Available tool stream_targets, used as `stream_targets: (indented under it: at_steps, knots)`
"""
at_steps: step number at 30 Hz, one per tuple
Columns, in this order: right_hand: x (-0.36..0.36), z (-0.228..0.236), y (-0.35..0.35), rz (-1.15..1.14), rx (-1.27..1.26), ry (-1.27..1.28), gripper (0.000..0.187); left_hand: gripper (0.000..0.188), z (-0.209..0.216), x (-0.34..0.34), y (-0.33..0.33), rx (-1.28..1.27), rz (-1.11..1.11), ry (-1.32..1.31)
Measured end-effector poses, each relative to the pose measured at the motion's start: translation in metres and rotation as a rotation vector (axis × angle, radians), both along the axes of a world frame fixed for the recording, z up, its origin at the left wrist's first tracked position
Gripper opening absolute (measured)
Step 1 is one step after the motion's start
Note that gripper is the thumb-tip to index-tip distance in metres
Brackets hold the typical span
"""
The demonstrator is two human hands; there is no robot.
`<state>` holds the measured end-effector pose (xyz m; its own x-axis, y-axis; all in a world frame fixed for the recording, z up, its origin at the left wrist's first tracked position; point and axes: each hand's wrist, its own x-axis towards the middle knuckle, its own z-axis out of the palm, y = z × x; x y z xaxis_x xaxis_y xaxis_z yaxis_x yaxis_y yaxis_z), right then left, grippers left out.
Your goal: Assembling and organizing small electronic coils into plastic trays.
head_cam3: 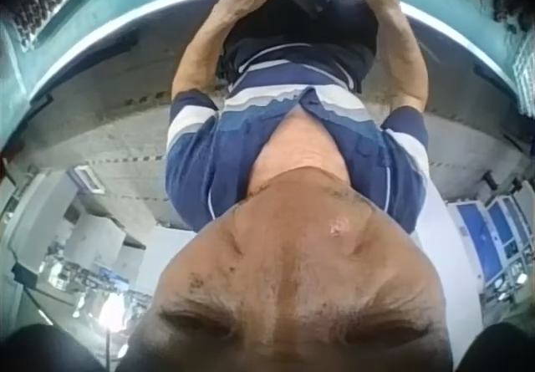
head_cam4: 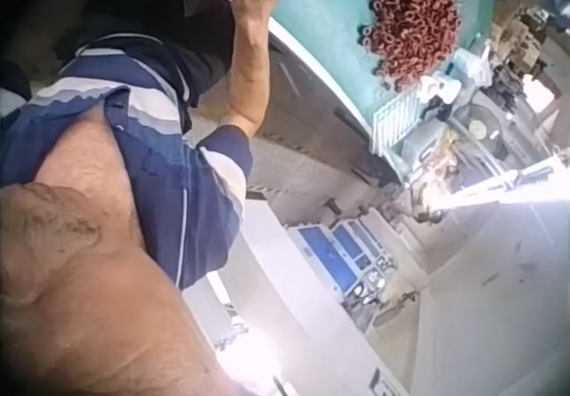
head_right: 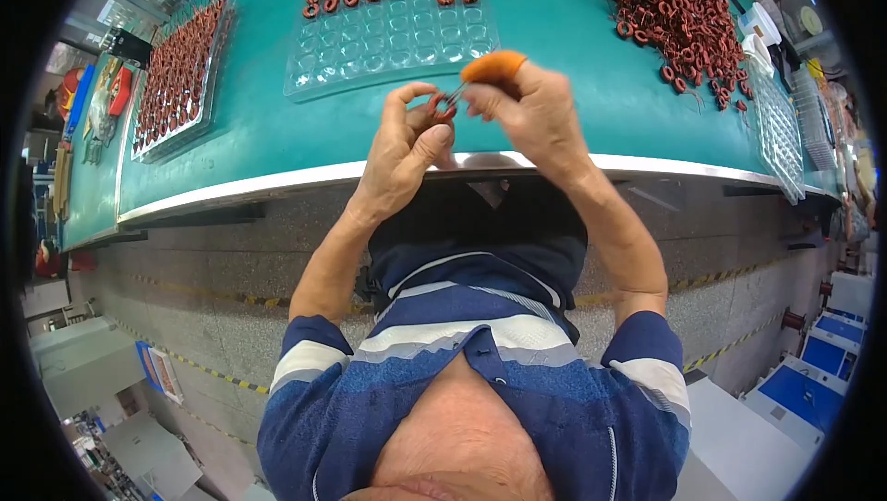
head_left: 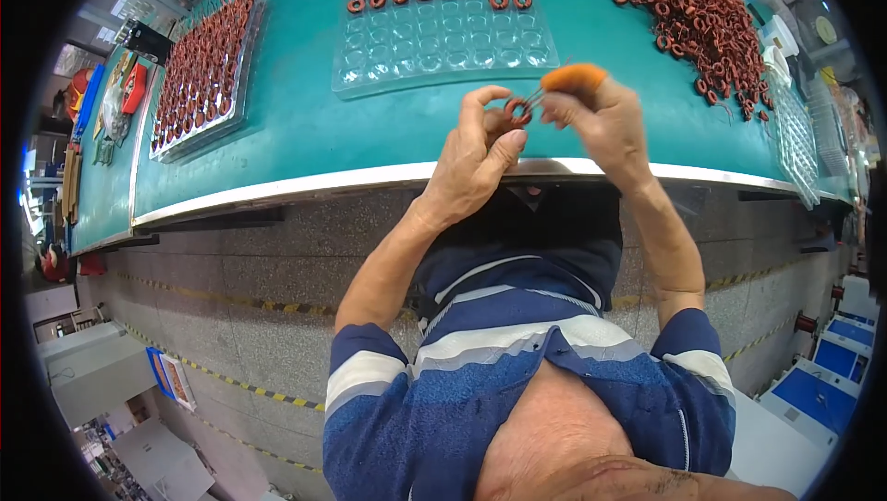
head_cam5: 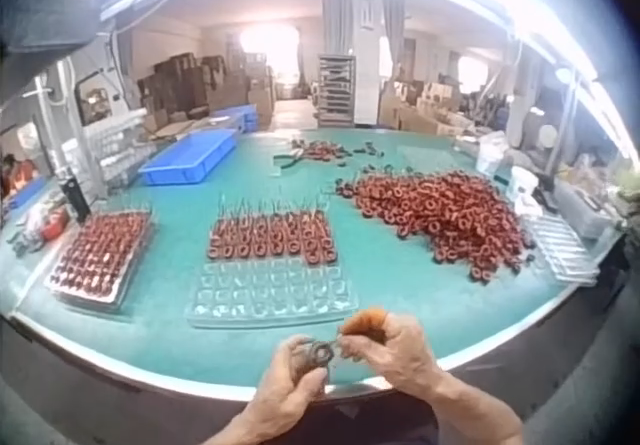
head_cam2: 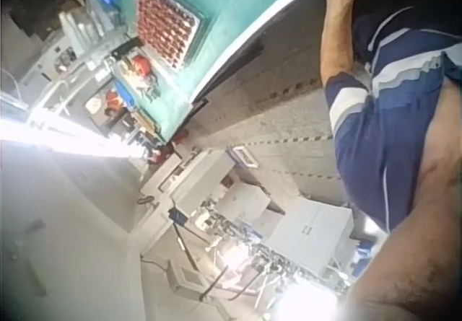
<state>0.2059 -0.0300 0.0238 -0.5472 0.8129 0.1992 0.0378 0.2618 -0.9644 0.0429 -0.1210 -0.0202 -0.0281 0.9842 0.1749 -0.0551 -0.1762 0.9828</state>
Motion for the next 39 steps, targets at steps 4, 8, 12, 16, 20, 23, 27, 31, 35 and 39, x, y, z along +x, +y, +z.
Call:
stream_targets:
  at_steps: [4,8,12,16,20,23,27,31,35,39]
  knots:
    - [-0.024,0.035,0.051,-0.109,0.394,-0.137,0.017,0.040,-0.011,-0.010,0.005,0.048,0.139,0.048]
    - [-0.061,0.031,0.119,0.036,0.587,-0.293,0.017,0.032,-0.011,-0.009,0.012,0.039,0.107,0.071]
    - [-0.093,0.014,0.167,0.145,0.703,-0.426,0.015,0.030,-0.009,-0.010,0.010,0.048,0.108,0.083]
    - [-0.114,0.002,0.182,0.235,0.750,-0.619,0.016,0.032,-0.007,-0.016,0.006,-0.010,0.065,0.060]
    - [-0.121,-0.005,0.191,0.274,0.904,-0.614,0.017,0.032,-0.004,-0.017,0.005,-0.033,0.059,0.091]
    - [-0.112,0.001,0.186,0.147,0.994,-0.685,0.024,0.030,-0.006,-0.013,0.009,-0.014,0.035,0.061]
    - [-0.057,0.046,0.193,-0.034,1.251,-0.521,0.029,0.027,-0.009,-0.015,0.004,-0.025,0.097,0.098]
    - [0.045,0.101,0.169,-0.099,1.005,-0.694,0.023,0.024,-0.011,-0.011,0.005,-0.006,0.074,-0.030]
    - [0.140,0.041,0.171,-0.216,1.068,-0.996,0.019,0.022,-0.003,-0.003,0.010,-0.051,0.010,0.019]
    - [0.132,-0.008,0.172,-0.355,1.057,-0.967,0.024,0.021,0.000,-0.010,0.006,-0.129,0.011,0.034]
